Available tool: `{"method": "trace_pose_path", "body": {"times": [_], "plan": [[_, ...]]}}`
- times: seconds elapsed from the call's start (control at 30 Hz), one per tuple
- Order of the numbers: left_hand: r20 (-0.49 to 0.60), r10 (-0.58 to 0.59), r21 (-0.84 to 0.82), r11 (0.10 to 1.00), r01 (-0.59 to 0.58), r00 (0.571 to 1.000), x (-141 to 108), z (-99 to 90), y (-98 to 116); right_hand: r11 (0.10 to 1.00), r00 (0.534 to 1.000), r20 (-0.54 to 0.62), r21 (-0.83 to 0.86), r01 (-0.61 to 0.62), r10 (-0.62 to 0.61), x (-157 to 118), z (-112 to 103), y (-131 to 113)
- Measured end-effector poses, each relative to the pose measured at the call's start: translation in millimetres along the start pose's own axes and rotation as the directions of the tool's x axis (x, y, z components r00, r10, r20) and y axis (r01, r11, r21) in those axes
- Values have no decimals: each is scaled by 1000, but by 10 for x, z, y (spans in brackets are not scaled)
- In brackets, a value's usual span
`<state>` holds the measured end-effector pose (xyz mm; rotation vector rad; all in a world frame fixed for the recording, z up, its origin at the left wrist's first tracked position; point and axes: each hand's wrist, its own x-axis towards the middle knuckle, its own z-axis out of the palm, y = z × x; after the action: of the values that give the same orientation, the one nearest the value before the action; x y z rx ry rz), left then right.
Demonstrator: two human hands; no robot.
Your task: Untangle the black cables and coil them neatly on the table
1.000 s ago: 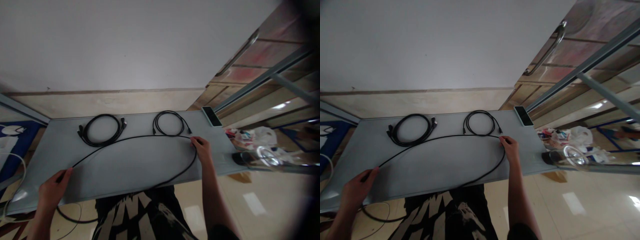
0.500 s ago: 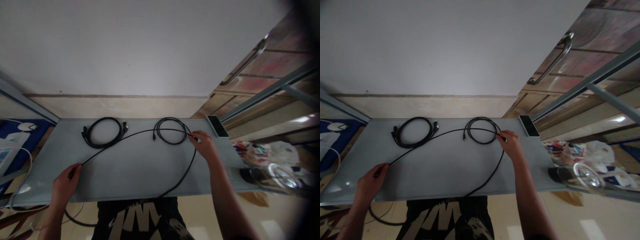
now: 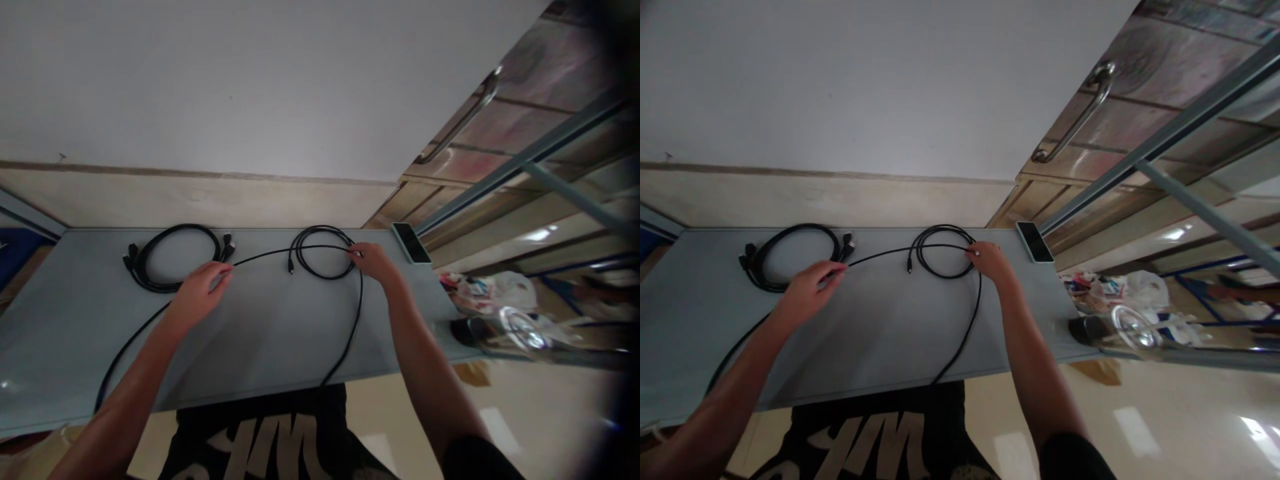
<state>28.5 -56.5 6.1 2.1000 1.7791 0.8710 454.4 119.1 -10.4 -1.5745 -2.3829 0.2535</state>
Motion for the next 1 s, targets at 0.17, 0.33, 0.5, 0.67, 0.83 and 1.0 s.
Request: {"method": "trace_pose_path", "body": {"times": [0.17,0.33,0.5,0.67,0.83,1.0], "plan": [[-9,181,118,977,-178,984,543,578,274,992,946,-301,-5,127,-123,179,-192,-189],[69,97,70,992,-101,993,608,758,215,952,909,-417,278,131,-4,210,-288,-459],[72,-6,-203,979,20,997,513,499,11,522,779,-413,843,130,472,232,-191,-612],[342,-257,-743,515,428,904,520,438,1,137,865,-133,988,75,484,290,2,-844],[379,-278,-896,128,425,883,620,536,172,248,974,187,957,-151,-129,219,188,-1277],[340,-241,-799,436,415,909,622,540,202,264,880,259,951,-160,-398,27,265,-1514]]}}
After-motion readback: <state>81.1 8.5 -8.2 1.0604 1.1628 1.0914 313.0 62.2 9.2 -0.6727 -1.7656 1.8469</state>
